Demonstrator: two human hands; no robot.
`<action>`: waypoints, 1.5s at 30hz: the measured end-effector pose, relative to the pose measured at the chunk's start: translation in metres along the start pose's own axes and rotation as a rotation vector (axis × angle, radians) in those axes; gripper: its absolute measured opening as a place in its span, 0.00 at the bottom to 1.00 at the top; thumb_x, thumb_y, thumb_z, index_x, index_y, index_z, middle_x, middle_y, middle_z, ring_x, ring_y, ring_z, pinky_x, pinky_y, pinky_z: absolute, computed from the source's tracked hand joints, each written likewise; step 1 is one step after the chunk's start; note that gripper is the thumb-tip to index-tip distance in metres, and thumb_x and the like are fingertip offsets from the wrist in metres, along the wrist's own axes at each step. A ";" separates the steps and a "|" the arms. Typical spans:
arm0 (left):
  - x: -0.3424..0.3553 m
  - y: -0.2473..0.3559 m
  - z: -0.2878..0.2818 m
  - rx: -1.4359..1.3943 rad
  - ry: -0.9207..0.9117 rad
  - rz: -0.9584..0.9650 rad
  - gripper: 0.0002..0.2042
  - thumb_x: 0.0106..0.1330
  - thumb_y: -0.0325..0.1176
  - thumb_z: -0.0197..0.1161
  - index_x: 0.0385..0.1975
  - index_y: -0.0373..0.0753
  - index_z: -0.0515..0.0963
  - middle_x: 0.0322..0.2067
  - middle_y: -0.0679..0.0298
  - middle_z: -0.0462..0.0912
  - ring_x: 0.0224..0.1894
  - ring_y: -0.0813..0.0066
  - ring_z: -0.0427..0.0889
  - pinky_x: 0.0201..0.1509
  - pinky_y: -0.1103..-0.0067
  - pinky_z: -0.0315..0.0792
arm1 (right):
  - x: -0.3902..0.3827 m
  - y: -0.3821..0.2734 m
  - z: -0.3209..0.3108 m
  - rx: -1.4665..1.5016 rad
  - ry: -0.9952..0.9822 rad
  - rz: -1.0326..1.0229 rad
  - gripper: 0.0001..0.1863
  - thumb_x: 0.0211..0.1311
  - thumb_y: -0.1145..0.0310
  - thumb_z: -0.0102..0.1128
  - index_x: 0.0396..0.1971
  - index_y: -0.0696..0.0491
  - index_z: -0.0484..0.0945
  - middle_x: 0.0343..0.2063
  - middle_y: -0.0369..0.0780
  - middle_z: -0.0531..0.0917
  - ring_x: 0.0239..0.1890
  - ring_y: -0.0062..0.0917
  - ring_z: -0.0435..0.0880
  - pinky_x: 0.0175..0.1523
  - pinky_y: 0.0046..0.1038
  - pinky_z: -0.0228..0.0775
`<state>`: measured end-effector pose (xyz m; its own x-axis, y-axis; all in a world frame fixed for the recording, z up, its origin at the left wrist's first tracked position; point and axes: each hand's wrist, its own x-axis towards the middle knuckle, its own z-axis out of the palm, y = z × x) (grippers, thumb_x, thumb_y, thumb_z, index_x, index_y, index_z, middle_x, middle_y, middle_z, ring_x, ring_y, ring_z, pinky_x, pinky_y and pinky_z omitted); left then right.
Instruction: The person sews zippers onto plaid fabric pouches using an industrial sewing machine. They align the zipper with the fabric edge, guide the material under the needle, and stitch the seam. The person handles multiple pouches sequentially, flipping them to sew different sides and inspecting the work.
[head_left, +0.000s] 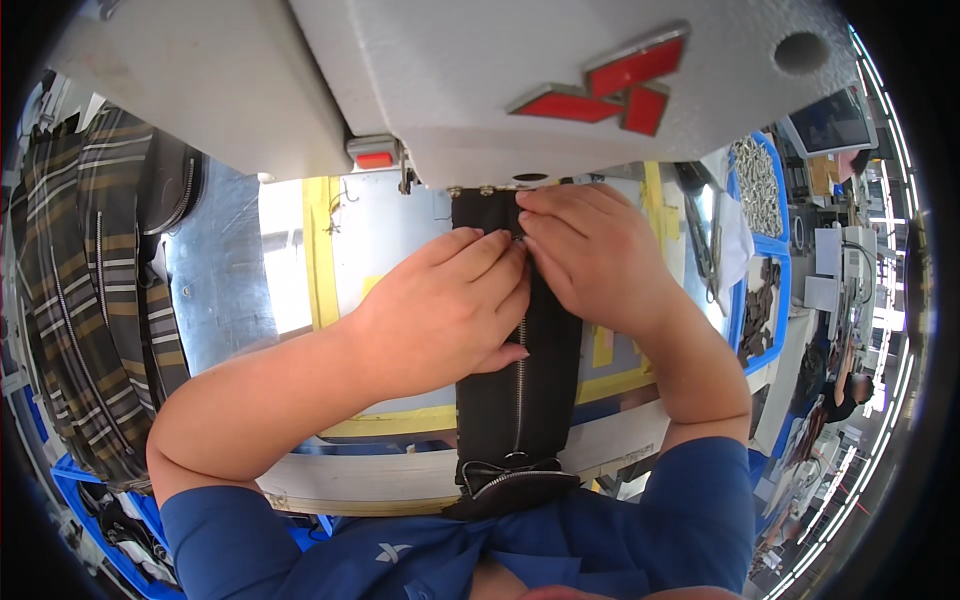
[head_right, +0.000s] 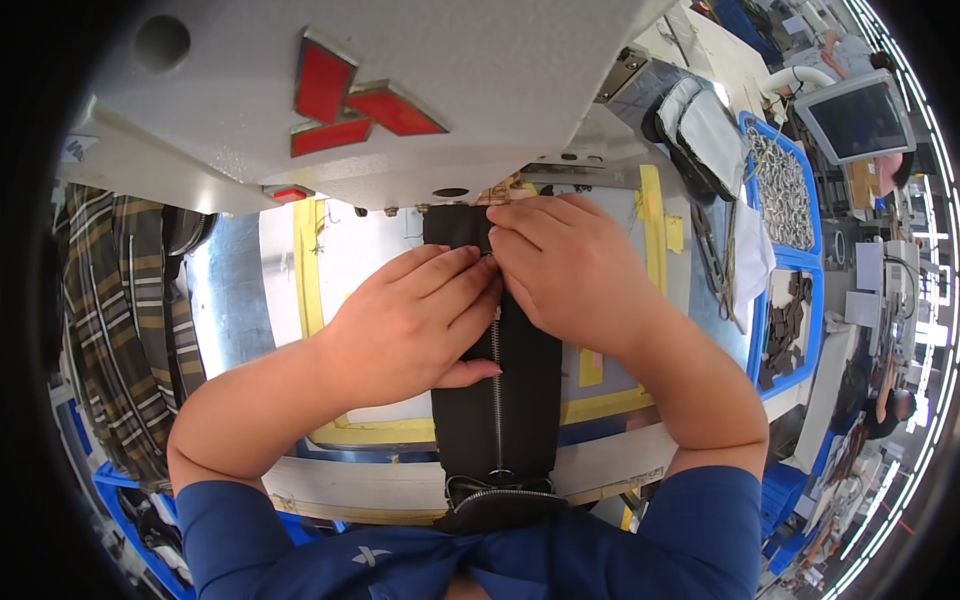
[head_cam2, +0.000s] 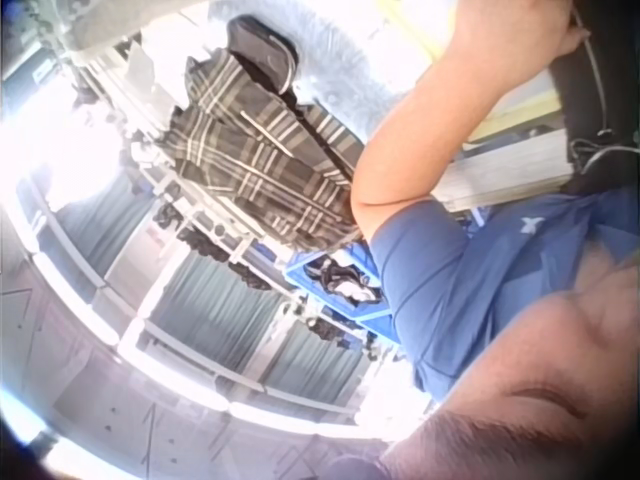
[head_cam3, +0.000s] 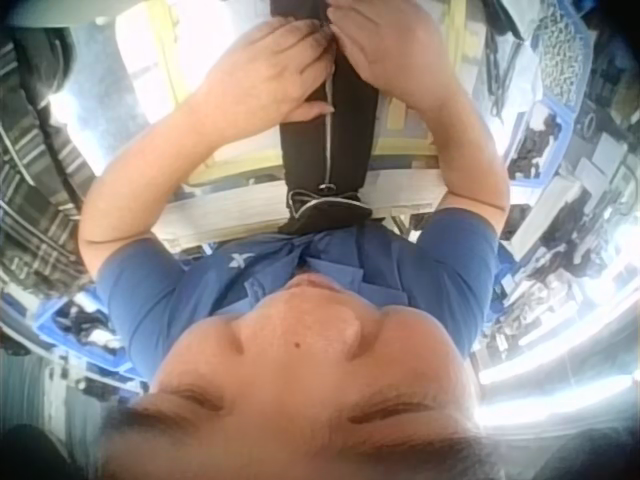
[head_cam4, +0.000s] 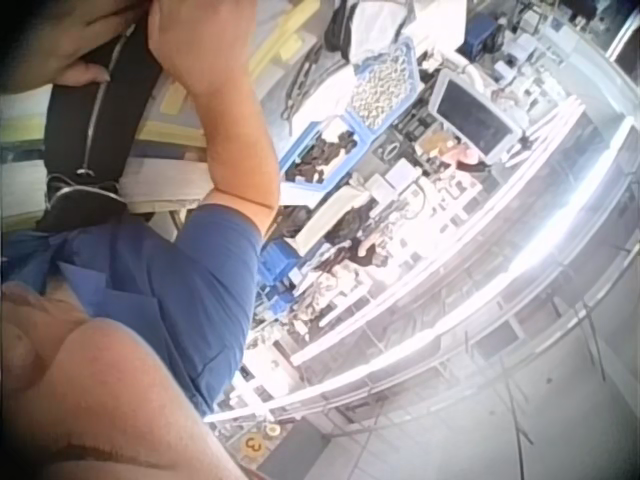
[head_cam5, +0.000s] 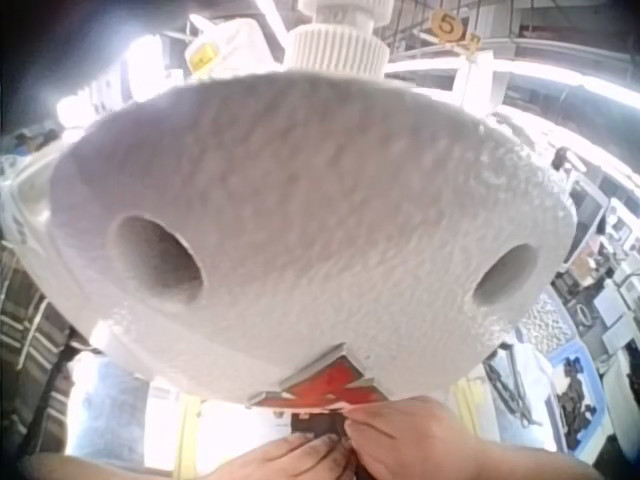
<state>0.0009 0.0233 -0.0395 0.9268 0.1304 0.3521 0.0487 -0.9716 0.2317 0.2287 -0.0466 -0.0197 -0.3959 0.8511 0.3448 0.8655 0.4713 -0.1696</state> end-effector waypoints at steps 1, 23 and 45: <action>-0.001 0.000 0.000 -0.003 0.003 -0.001 0.30 0.59 0.54 0.73 0.52 0.34 0.85 0.55 0.54 0.85 0.62 0.57 0.82 0.69 0.63 0.75 | 0.002 -0.001 -0.002 0.026 -0.009 0.023 0.11 0.58 0.73 0.68 0.41 0.57 0.85 0.49 0.43 0.88 0.51 0.38 0.88 0.56 0.39 0.80; 0.002 -0.004 -0.007 -0.009 -0.042 -0.202 0.40 0.54 0.59 0.77 0.60 0.32 0.80 0.65 0.54 0.81 0.64 0.55 0.80 0.66 0.63 0.72 | -0.005 0.007 0.006 0.068 0.000 0.032 0.07 0.58 0.71 0.68 0.36 0.54 0.85 0.47 0.38 0.90 0.46 0.36 0.89 0.50 0.41 0.81; -0.003 -0.011 -0.023 0.127 -0.094 -0.330 0.39 0.53 0.69 0.73 0.51 0.37 0.83 0.62 0.60 0.84 0.51 0.63 0.83 0.53 0.68 0.72 | 0.034 0.004 -0.010 0.239 -0.237 0.157 0.12 0.67 0.64 0.65 0.44 0.53 0.91 0.52 0.40 0.91 0.47 0.41 0.90 0.53 0.41 0.84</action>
<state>-0.0111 0.0383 -0.0226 0.8835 0.4280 0.1907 0.3911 -0.8977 0.2028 0.2216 -0.0188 0.0009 -0.3487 0.9339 0.0785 0.8361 0.3478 -0.4243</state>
